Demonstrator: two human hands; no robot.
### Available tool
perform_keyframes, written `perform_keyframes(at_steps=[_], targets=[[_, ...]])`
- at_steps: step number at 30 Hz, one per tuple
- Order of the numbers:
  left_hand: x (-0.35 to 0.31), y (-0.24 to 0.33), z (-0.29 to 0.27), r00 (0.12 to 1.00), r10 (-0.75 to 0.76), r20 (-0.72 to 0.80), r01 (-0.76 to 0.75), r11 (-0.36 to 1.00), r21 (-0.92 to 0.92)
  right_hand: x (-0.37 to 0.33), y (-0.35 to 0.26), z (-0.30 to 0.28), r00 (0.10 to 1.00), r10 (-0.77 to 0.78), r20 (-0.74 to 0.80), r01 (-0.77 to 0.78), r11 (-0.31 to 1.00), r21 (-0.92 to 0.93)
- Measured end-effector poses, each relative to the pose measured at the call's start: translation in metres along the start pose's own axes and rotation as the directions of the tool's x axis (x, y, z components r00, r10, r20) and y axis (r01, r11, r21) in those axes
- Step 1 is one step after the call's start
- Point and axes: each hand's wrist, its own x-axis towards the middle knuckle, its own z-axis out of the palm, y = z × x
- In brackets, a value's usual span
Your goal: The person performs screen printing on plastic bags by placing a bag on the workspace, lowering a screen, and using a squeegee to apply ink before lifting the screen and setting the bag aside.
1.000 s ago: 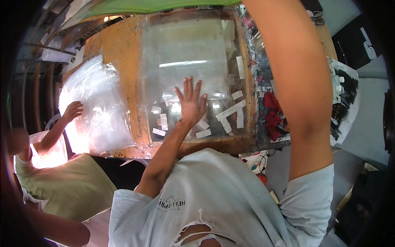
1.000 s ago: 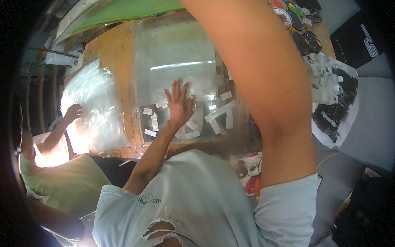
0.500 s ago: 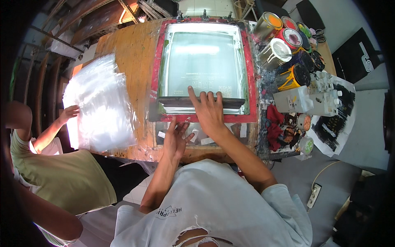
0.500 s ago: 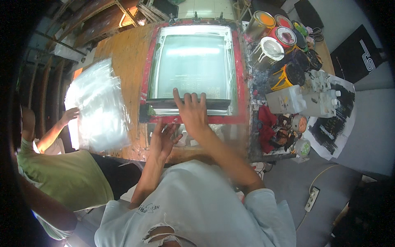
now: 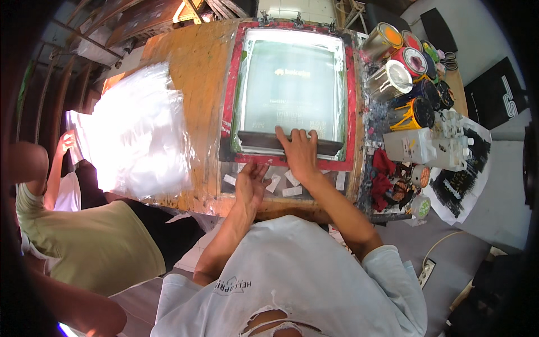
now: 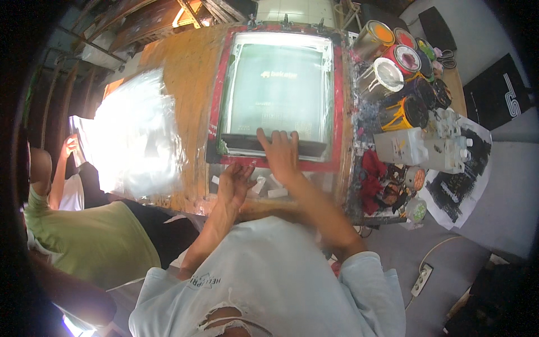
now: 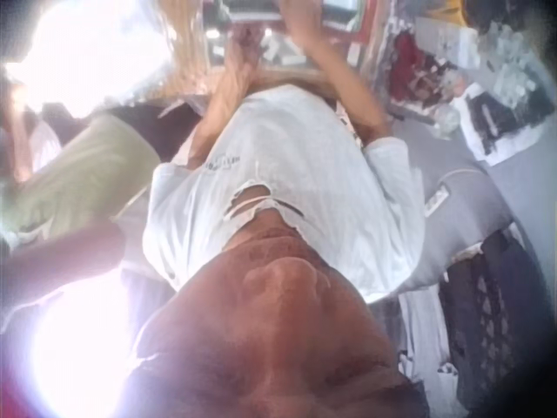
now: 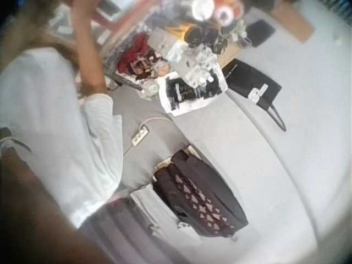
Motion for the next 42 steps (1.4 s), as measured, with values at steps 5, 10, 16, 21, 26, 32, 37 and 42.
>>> perform_keyframes(at_steps=[5,10,16,21,26,32,37,42], targets=[[-0.009,0.0,0.018,0.998,0.017,-0.064,-0.013,0.998,0.062,0.026,0.014,0.002,0.995,-0.056,-0.084,0.05,0.997,-0.065],[-0.018,0.005,0.029,0.994,-0.013,-0.105,0.015,1.0,0.018,0.087,0.048,0.02,0.987,-0.059,-0.148,0.052,0.997,-0.052],[-0.016,0.004,0.03,0.985,0.005,-0.171,0.003,0.999,0.049,0.188,0.101,0.038,0.974,-0.065,-0.215,0.05,0.996,-0.077],[-0.017,0.006,0.032,0.981,-0.008,-0.194,0.02,0.998,0.059,0.269,0.156,0.051,0.968,-0.052,-0.246,0.011,0.986,-0.167],[-0.017,0.008,0.031,0.982,-0.017,-0.189,0.023,0.999,0.029,0.287,0.168,0.037,1.0,-0.006,0.012,0.007,0.995,-0.101],[-0.024,0.012,0.03,0.993,0.015,-0.114,-0.016,1.0,-0.006,0.181,0.096,-0.016,0.957,-0.005,0.29,-0.027,0.994,0.105],[-0.028,0.015,0.029,0.99,0.114,0.077,-0.117,0.993,0.03,0.057,0.013,-0.057,0.989,0.017,0.146,-0.038,0.989,0.145],[-0.058,0.045,0.066,0.97,0.211,0.119,-0.209,0.978,-0.025,0.025,-0.026,-0.094,0.991,-0.018,-0.134,0.014,0.999,-0.033]])
